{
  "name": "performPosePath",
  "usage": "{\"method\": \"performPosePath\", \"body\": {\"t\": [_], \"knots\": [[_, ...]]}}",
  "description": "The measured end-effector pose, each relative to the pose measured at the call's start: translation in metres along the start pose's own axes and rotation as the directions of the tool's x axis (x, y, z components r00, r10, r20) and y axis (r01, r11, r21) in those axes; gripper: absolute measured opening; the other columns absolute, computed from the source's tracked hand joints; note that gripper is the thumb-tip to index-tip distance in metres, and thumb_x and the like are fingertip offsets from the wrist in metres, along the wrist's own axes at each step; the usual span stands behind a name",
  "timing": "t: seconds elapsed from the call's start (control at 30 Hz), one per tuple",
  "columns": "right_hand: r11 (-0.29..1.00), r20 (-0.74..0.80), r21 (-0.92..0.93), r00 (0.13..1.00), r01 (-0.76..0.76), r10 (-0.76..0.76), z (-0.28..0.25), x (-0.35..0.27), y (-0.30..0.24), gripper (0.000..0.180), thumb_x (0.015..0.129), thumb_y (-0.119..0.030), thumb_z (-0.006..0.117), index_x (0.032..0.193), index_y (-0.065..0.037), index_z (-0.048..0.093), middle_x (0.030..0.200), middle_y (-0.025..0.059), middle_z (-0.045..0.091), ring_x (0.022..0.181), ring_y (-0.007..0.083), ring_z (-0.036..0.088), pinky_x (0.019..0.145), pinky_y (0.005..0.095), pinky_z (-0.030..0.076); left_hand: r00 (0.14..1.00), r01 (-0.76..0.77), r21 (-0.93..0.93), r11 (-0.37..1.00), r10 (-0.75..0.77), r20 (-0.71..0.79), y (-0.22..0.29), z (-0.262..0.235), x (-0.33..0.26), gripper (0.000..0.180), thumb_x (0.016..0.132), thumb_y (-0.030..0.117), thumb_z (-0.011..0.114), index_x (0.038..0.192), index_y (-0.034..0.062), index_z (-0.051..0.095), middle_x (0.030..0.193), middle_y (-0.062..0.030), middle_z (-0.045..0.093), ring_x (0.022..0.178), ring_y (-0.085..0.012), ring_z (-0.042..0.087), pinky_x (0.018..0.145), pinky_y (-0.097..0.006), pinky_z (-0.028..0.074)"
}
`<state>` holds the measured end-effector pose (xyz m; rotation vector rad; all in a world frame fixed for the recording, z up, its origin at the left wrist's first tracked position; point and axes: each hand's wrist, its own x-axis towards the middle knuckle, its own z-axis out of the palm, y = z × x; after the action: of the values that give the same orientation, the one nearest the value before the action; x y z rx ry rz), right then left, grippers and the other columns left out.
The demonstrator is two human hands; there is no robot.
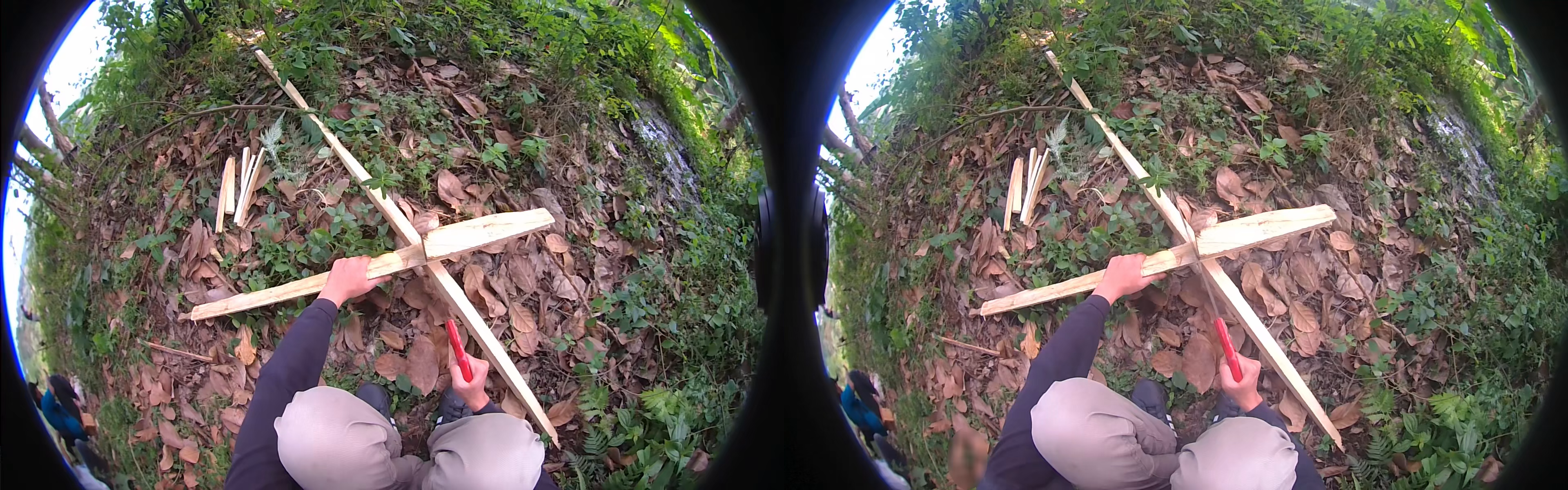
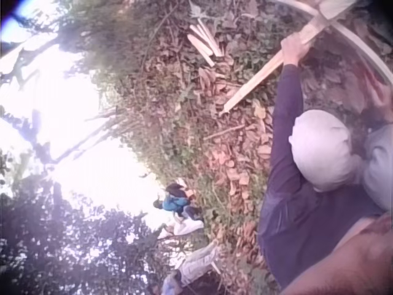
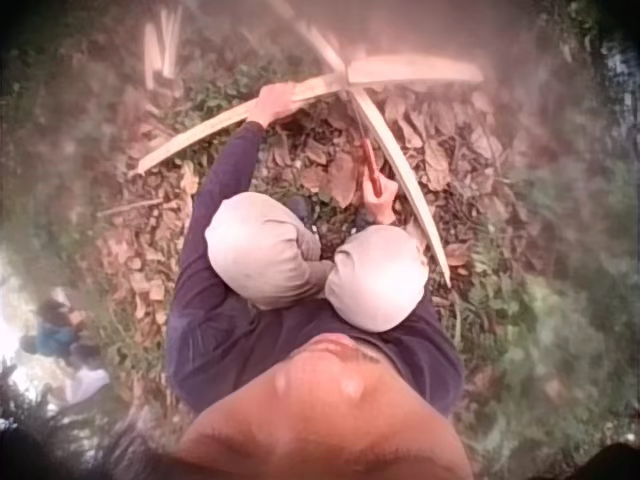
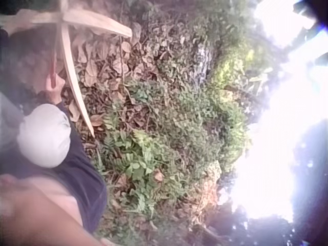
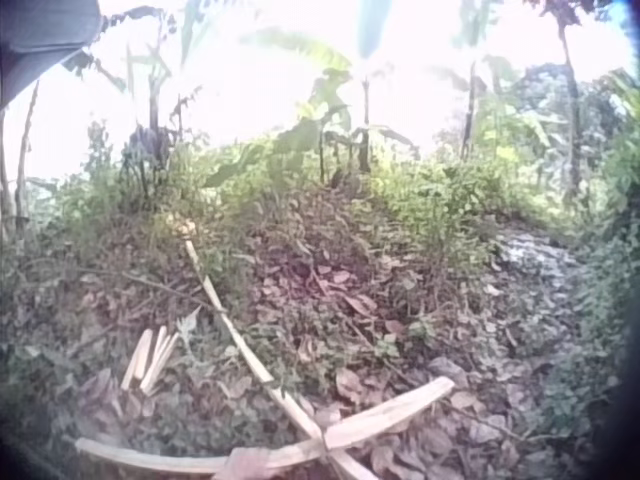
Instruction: The person uses a red folding saw to cut a long, thin piece of light-colored wood that is resting on the forest floor. The person holds the wood steady with one hand while sawing with the other, creating smaller segments.
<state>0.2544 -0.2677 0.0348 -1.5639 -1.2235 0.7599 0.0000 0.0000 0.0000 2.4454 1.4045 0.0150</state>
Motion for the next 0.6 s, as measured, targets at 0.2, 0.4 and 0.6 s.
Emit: {"method": "performPosePath", "body": {"t": [0.2,0.4,0.6], "knots": [[0.999,-0.008,0.033,1.0,-0.022,0.023,-0.001,-0.017,0.009,0.016,0.081,-0.004,0.063,0.067,0.0,0.055,0.052,0.0105,0.043,0.042,0.0173,0.046,0.046,0.0344,0.037,0.999,-0.04,0.035,0.999,0.039,0.011,-0.004,-0.002,0.0,0.073,0.087,0.073,0.057,0.093,0.0009,0.066,0.085,-0.0197,0.07,0.081,-0.039,0.069,0.075,-0.048,0.055],[0.995,0.035,0.075,0.997,-0.071,0.069,0.0,0.003,0.001,0.016,0.081,-0.008,0.063,0.068,0.001,0.057,0.052,0.0106,0.047,0.044,0.0163,0.048,0.047,0.0341,0.038,0.862,-0.023,0.379,0.925,-0.174,0.477,0.025,-0.05,0.024,0.074,0.081,0.072,0.065,0.113,0.006,0.071,0.109,-0.0168,0.072,0.102,-0.0335,0.07,0.086,-0.045,0.057],[0.999,0.029,0.023,0.999,-0.027,0.026,0.0,-0.005,0.017,0.012,0.078,-0.007,0.063,0.07,0.001,0.059,0.055,0.0133,0.051,0.046,0.0222,0.054,0.049,0.0355,0.043,0.919,-0.365,0.25,0.897,0.304,0.252,0.16,-0.126,0.132,0.066,0.085,0.053,0.07,0.12,-0.0032,0.064,0.105,-0.0159,0.072,0.099,-0.0288,0.071,0.082,-0.043,0.058]]}}
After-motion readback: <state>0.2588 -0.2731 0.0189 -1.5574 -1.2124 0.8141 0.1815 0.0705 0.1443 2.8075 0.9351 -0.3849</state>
